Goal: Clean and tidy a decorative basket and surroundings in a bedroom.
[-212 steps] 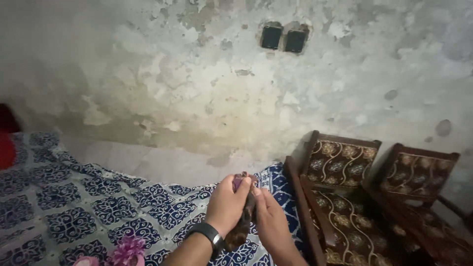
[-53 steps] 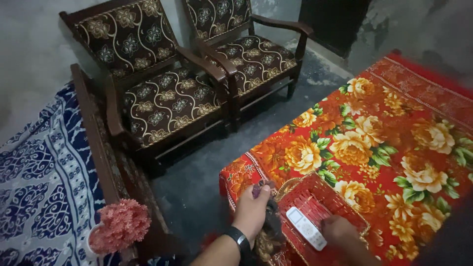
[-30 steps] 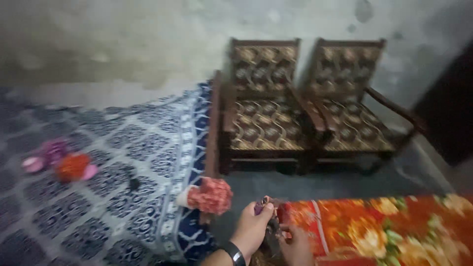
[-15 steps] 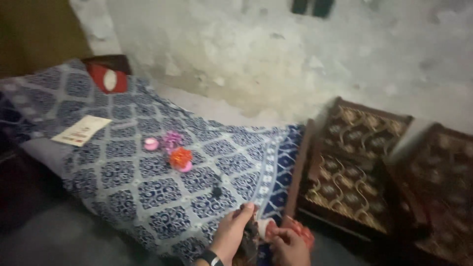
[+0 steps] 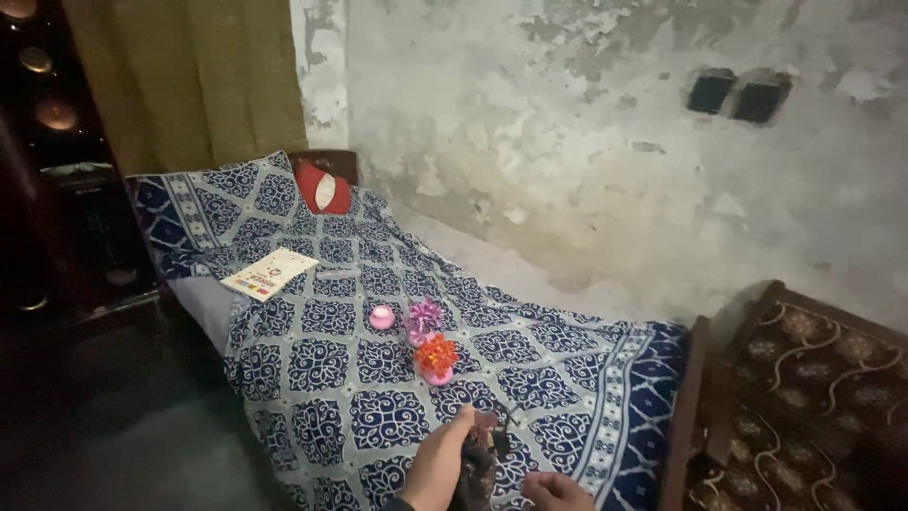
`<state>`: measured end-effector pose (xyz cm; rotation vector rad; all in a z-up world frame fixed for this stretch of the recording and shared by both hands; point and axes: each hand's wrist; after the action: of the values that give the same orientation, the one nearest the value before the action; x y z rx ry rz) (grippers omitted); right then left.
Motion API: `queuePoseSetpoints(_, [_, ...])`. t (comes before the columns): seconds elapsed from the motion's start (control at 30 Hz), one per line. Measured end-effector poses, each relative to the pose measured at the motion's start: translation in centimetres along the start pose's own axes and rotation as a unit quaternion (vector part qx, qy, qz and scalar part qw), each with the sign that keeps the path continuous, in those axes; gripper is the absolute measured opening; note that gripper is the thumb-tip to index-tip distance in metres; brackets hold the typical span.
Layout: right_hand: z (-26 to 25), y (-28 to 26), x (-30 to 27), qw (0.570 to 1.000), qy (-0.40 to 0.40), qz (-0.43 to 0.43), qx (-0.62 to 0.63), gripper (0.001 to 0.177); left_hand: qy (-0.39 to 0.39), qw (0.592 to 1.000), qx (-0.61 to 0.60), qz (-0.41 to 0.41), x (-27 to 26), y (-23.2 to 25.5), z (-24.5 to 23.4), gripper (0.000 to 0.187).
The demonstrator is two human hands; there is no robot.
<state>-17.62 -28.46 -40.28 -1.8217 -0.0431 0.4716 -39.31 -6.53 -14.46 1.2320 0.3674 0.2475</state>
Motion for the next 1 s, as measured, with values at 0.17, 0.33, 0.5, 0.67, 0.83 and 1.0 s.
queuePoseSetpoints(0.17, [0.4, 1.0, 4.3, 0.996, -0.086, 0.016, 0.019, 0.037, -0.025, 0.994, -0.094, -0.043, 3.9, -0.5, -2.1, 0.044])
queuePoseSetpoints(0.33, [1.8, -0.8, 5.4, 0.996, -0.064, 0.063, 0.027, 0.036, -0.006, 0.989, -0.112, -0.097, 7.6, 0.6, -2.7, 0.04])
queuePoseSetpoints(0.5, [2.8, -3.6, 7.6, 0.991, -0.013, 0.132, 0.022, 0.039, 0.013, 0.983, -0.121, -0.14, 13.1, 0.5, -3.2, 0.038])
queuePoseSetpoints(0.67, [0.1, 8.8, 21.8, 0.964, -0.211, -0.092, -0.135, 0.034, -0.005, 0.987, -0.099, -0.131, 19.8, -1.0, -3.6, 0.037])
queuePoseSetpoints(0.83, [0.2, 9.7, 25.7, 0.865, -0.258, -0.2, -0.381, 0.026, -0.009, 0.981, -0.098, -0.165, 24.9, -1.1, -3.1, 0.036])
queuePoseSetpoints(1.0, [0.7, 9.7, 24.4, 0.801, -0.174, -0.183, -0.543, 0.019, 0.008, 0.974, -0.094, -0.206, 28.6, -0.8, -2.4, 0.034])
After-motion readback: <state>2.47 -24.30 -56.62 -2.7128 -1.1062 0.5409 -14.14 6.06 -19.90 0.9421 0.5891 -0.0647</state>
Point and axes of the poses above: each hand's wrist, its own x-axis towards the middle knuckle, its own z-axis out of the palm, y = z × x, and after that the axes turned 2 degrees about -x, right-handed
